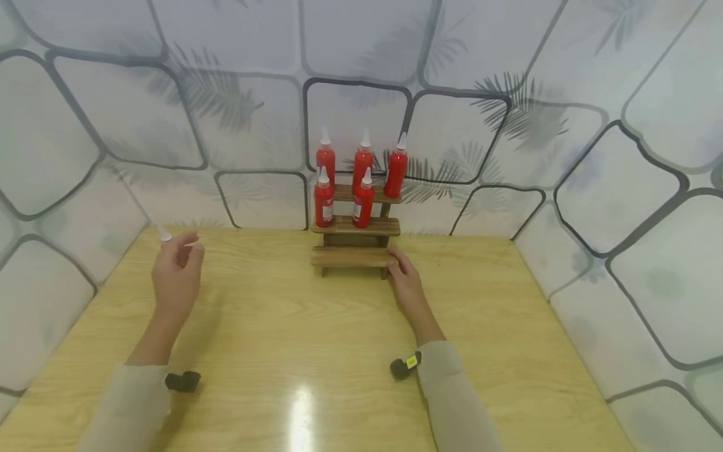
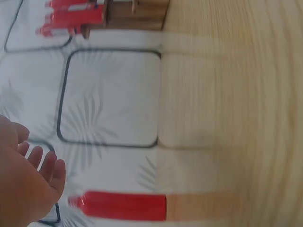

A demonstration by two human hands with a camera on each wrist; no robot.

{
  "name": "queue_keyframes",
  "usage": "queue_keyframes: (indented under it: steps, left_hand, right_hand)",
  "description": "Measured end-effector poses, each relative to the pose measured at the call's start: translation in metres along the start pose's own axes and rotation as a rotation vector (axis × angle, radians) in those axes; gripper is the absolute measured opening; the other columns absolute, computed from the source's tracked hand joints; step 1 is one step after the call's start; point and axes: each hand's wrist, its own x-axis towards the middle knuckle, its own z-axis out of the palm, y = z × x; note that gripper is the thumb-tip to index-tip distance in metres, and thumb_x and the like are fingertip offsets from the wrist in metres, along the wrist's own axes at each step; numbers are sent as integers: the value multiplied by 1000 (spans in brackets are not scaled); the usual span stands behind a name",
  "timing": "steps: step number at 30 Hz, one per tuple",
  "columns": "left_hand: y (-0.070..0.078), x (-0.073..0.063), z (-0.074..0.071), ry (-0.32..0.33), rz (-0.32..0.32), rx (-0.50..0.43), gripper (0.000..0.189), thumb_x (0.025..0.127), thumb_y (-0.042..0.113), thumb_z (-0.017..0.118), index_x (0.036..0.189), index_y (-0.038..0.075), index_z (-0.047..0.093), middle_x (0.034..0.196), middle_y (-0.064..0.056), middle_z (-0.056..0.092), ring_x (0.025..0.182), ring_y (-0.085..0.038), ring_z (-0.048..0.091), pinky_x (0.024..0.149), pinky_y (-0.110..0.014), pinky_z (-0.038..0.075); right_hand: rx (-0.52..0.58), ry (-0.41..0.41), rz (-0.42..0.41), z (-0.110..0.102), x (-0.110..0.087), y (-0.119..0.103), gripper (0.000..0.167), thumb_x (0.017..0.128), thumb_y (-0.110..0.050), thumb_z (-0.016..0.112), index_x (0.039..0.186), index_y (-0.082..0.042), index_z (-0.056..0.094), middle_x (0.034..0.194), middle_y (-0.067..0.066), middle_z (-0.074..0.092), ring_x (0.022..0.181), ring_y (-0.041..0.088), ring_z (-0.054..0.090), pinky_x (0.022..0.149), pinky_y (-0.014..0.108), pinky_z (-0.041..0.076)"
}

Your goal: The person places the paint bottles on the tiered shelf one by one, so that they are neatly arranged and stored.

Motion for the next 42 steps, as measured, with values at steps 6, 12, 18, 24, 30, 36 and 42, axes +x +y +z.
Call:
queue_keyframes:
  steps: [6,12,18,24,30,36,42]
  left_hand:
    - [-21,7,-27,51,-178,-4,36,100,26,58,135,18,63,115,18,55,98,3,52,83,-15,43]
    - [-35,15,-33,66,-211,0,41,99,23,58,140,17,58,122,14,54,98,2,49,85,-18,42]
    - [-43,23,-28,73,-279,-20,48,99,22,60,146,17,52,138,6,47,110,-2,42,89,-20,39]
    - [-48,25,-21,66,-289,-30,45,99,20,62,142,16,54,134,8,48,110,-4,41,90,-21,38]
    - [-50,29,-17,57,-313,-25,51,99,23,61,148,17,48,145,1,44,121,-10,43,97,-23,38]
    - [-54,35,-14,-7,-312,-34,61,99,19,61,156,16,36,157,-9,39,141,-27,42,116,-37,38]
    - [-58,39,-13,-45,-297,-42,66,99,11,59,158,15,29,160,-12,35,145,-31,39,120,-44,35]
  right_hand:
    - [16,15,-3,2,1,0,46,105,-31,53,148,-14,49,161,10,35,143,31,43,114,35,43]
    - [49,6,-5,3,0,0,45,106,-26,51,149,-13,48,162,12,34,144,32,41,115,35,42]
    - [53,7,-12,3,2,3,47,105,-28,53,148,-11,49,161,13,35,144,33,41,115,37,41]
    - [40,16,-17,2,3,3,45,106,-28,53,147,-12,50,161,9,36,143,31,43,114,36,42]
    - [-21,30,-27,2,1,-1,43,106,-28,51,147,-15,51,160,8,38,143,31,43,114,36,43]
    - [-27,15,-9,2,-2,-4,45,106,-30,50,149,-16,49,161,6,36,145,29,40,116,36,41]
    - [-4,1,-7,2,-1,-5,49,107,-30,49,151,-11,45,164,8,31,147,32,36,118,39,38]
